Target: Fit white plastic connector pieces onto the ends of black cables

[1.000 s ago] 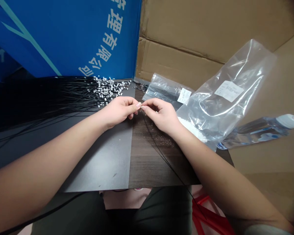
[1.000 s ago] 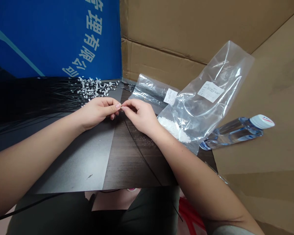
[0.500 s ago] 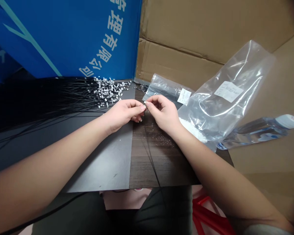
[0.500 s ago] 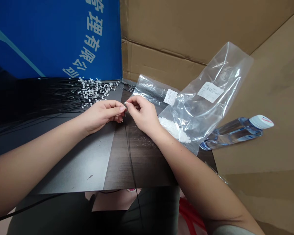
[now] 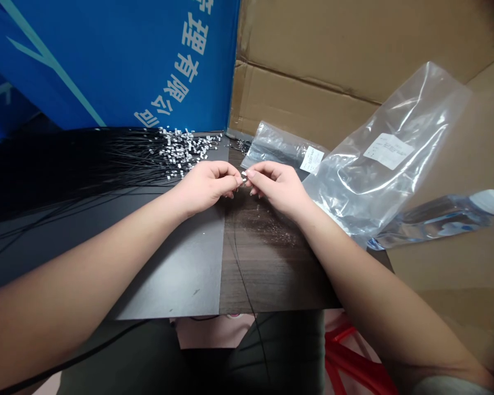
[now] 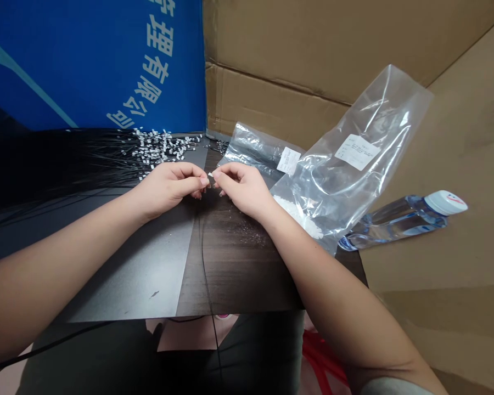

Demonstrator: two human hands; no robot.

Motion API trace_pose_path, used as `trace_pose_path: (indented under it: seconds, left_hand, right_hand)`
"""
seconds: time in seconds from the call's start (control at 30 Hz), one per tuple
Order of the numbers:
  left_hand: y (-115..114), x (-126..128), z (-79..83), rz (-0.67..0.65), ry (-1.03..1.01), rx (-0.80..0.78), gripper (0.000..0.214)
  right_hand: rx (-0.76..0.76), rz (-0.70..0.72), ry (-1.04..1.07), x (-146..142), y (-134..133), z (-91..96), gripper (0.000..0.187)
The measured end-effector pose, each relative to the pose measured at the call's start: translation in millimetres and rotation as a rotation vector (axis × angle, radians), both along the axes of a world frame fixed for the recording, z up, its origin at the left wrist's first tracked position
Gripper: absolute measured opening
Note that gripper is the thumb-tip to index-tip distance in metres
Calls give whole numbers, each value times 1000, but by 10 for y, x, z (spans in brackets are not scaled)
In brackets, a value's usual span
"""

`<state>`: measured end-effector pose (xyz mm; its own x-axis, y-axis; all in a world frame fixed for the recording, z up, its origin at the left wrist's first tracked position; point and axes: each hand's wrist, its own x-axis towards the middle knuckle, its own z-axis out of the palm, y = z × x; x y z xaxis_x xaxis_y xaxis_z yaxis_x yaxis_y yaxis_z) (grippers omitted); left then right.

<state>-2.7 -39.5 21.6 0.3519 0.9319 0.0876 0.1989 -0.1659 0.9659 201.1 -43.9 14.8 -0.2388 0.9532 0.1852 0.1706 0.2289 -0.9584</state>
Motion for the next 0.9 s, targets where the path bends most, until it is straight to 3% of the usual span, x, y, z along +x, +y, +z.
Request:
trace_pose_path:
  seconds: [0.13, 0.4, 0.9]
  left_hand:
    - [-2, -12, -3, -32, 57, 20, 16]
    - [-18, 11, 31, -12, 64, 15, 19]
    - [-9, 3, 21, -7, 104, 51, 18]
  right_hand:
    - [-16, 40, -2, -2, -24, 36, 24]
    - [-85, -8, 52, 30, 9, 14, 26]
    - [-55, 4, 29, 34, 7, -8, 22]
